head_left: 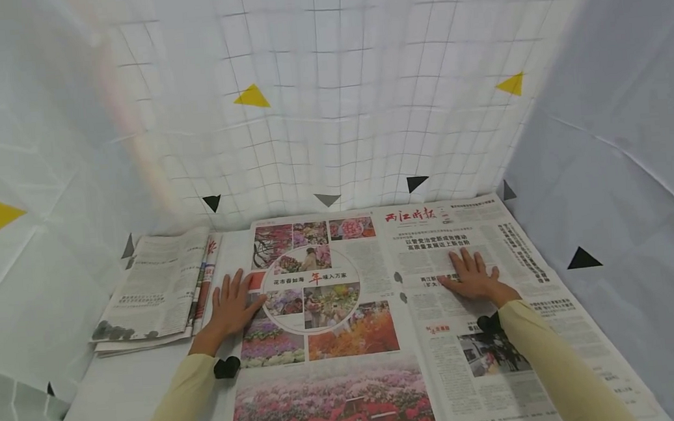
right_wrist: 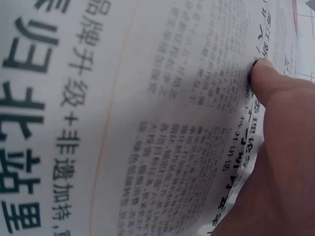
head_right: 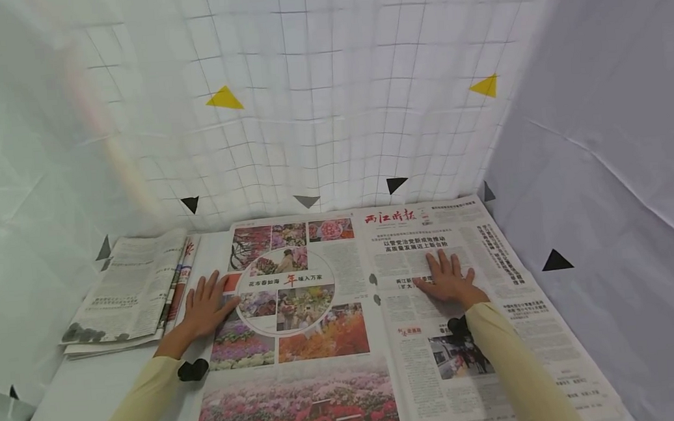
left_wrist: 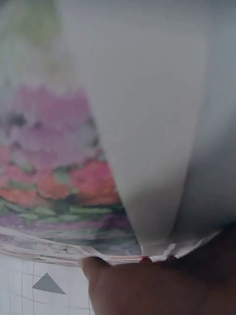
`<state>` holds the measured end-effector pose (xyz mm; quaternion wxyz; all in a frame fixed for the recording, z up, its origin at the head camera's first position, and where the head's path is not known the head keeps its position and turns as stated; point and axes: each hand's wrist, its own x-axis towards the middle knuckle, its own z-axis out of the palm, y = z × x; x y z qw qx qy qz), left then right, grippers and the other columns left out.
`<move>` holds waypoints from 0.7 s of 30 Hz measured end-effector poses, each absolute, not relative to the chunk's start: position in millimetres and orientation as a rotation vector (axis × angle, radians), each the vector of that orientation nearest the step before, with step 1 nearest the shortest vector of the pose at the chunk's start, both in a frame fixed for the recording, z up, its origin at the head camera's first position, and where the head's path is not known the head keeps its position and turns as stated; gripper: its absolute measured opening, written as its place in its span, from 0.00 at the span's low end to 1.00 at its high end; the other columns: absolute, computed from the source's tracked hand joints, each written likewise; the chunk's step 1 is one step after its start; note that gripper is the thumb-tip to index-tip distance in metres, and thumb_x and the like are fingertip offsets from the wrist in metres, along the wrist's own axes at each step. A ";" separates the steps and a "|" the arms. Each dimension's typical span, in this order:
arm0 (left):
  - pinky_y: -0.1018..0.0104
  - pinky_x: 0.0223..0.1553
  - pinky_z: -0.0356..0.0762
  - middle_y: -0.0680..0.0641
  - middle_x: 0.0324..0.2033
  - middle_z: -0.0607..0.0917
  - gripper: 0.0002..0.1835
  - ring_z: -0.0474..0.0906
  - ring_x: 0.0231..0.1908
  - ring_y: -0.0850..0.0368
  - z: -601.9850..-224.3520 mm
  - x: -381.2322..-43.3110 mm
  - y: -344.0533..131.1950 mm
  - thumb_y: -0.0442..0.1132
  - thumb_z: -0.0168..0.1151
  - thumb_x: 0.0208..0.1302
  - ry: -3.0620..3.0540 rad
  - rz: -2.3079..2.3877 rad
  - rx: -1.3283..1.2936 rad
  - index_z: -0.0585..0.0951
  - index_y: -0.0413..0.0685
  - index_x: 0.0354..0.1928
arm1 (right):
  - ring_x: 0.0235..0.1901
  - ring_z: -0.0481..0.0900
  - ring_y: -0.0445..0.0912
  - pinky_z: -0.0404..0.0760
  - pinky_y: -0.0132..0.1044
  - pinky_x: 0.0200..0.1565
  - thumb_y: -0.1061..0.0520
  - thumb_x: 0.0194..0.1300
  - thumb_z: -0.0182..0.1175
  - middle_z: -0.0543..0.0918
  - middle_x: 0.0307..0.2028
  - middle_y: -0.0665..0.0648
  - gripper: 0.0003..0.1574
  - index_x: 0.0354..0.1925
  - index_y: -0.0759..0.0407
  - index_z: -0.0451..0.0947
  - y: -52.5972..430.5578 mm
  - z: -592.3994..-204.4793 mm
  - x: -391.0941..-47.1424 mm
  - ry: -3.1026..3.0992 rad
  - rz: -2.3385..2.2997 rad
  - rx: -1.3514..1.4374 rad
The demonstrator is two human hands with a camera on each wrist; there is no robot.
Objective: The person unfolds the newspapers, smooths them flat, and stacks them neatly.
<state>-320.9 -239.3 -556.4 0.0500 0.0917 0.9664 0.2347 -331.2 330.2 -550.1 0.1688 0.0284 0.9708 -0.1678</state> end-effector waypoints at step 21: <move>0.27 0.71 0.55 0.20 0.70 0.61 0.34 0.57 0.72 0.24 -537.2 -303.7 -302.4 0.42 0.49 0.77 3.230 0.664 -0.370 0.56 0.23 0.73 | 0.79 0.29 0.75 0.30 0.81 0.71 0.21 0.69 0.49 0.33 0.81 0.73 0.67 0.82 0.62 0.38 327.1 -542.8 -329.1 2.761 -0.432 0.111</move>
